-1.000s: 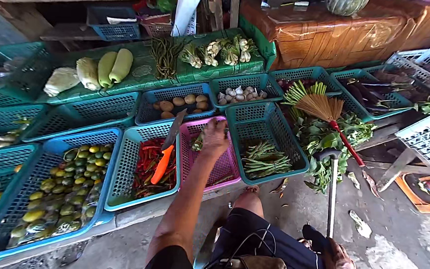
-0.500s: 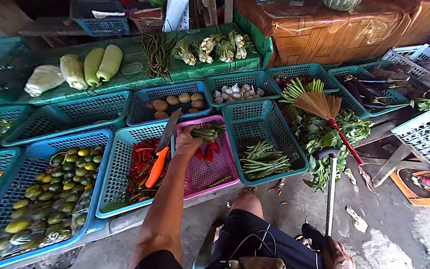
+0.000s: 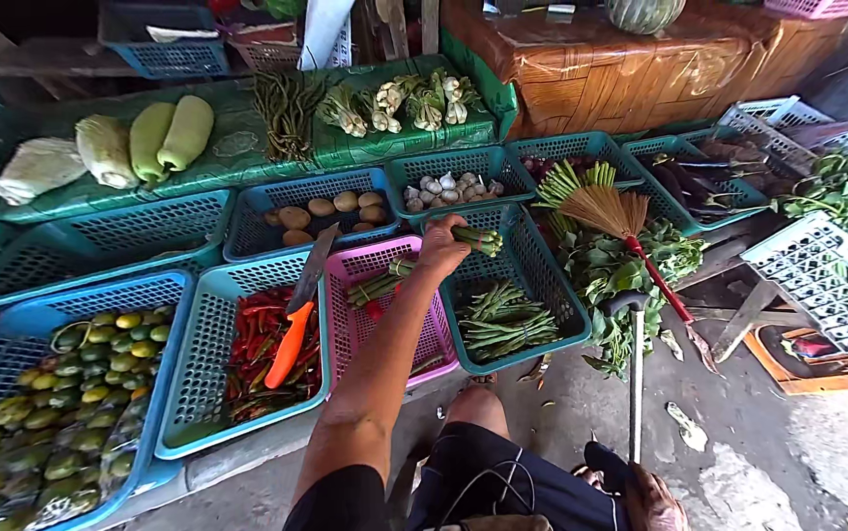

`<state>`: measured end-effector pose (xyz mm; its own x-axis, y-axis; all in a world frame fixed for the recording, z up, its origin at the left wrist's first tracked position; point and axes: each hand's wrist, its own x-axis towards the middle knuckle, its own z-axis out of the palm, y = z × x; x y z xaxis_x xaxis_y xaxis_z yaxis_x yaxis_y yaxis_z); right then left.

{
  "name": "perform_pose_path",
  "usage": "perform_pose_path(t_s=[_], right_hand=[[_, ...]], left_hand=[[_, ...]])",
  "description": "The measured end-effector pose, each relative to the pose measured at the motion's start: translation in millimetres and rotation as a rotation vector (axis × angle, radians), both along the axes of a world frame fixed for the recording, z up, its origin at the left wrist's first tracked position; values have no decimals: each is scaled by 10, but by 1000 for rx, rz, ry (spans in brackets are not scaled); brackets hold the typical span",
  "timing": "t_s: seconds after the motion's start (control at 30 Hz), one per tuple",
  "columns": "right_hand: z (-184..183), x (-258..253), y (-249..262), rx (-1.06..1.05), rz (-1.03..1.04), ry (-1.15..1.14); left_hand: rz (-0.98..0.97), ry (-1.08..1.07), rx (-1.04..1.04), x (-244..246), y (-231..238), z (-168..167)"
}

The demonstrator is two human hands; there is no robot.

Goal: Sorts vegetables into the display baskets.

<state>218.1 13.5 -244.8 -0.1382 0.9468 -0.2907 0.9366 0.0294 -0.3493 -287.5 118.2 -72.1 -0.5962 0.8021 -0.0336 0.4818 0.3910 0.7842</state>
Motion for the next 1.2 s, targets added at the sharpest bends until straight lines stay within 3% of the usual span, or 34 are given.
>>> perform_pose_path(t_s=[0.2,0.33,0.43,0.57,0.7,0.87,1.07,1.2], right_hand=[[-11,25,12,-15,-3,-10],[-11,12,32,-22,8,5],[5,-4,47,-26,14,26],[-13,-10,55,-29,22,21],[-28,-19,47,-32,18,16],[3,-36,37,-20,4,5],[-22,-6,57,-41,7,-6],[-52,-17,82,-39,24,-14]], left_hand=[[-40,47,72,-62,129,-103],[124,142,125,-307,-194,-106],[203,209,-126,-565,-472,-170],[87,231,-545,-884,-834,-510],[127,304,-636,-961,-989,-786],[228,265,-776,-869,-978,-654],[417,171,-602,-693,-1018,-291],[171,308,-451,-565,-848,-278]])
